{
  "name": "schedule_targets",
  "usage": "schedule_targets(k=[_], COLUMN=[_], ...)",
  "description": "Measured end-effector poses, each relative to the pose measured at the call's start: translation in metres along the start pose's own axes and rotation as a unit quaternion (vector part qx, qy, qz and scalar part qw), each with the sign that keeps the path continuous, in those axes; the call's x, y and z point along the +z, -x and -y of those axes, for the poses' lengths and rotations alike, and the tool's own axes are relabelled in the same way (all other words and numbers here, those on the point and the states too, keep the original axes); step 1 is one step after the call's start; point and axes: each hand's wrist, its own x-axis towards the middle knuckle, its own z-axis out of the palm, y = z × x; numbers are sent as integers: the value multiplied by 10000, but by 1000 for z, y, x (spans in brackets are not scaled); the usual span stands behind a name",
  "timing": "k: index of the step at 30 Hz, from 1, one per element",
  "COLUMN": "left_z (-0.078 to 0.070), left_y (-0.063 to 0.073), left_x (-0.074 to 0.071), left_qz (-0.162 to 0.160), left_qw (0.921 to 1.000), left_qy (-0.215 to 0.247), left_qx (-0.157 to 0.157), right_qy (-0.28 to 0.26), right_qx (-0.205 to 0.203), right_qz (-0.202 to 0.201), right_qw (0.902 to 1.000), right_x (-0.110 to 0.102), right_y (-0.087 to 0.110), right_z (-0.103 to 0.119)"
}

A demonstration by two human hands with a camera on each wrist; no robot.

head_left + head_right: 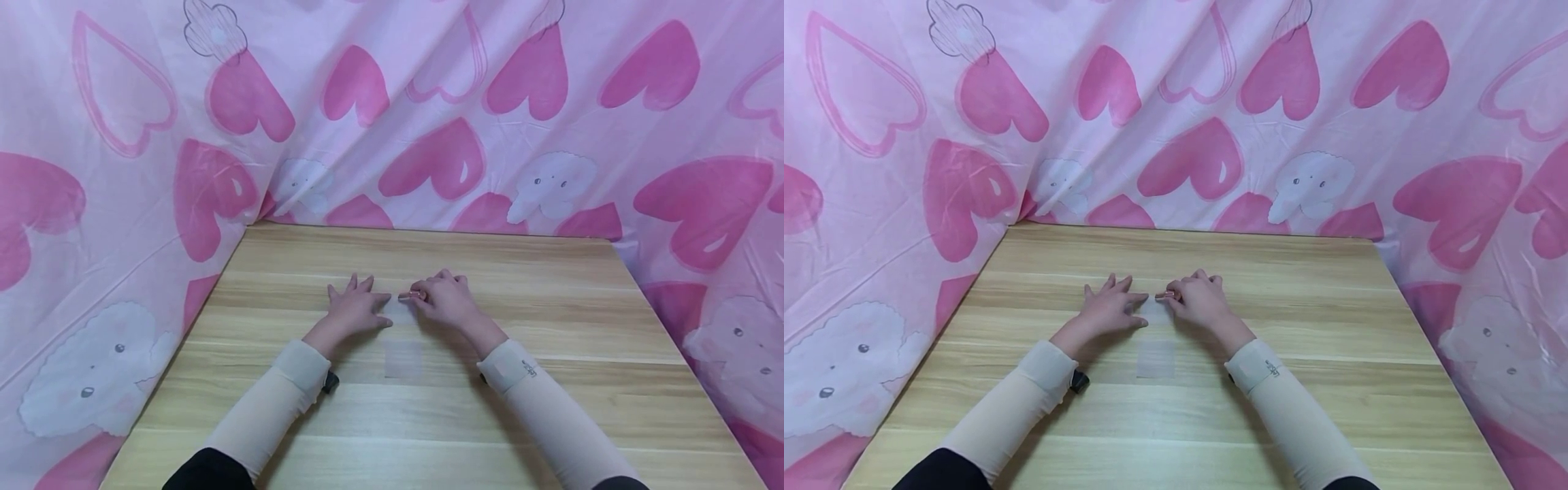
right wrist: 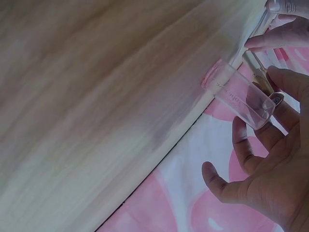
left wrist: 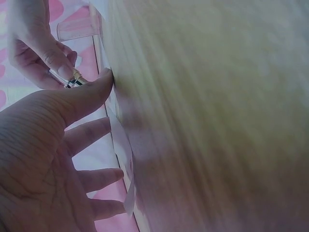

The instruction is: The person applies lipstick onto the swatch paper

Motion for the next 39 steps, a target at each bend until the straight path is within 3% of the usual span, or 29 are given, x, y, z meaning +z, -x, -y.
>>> schedule_targets(k=[39], left_z=[0], left_y=[0], left_x=[-1], left_qz=[27], left_qw=[10000], left_qy=[-41], left_qx=[-53], right_qy=[-49], right_qx=[-200], right_qz=[100], right_qw=[9997], right_x=[0], right_y=[11], right_z=[8])
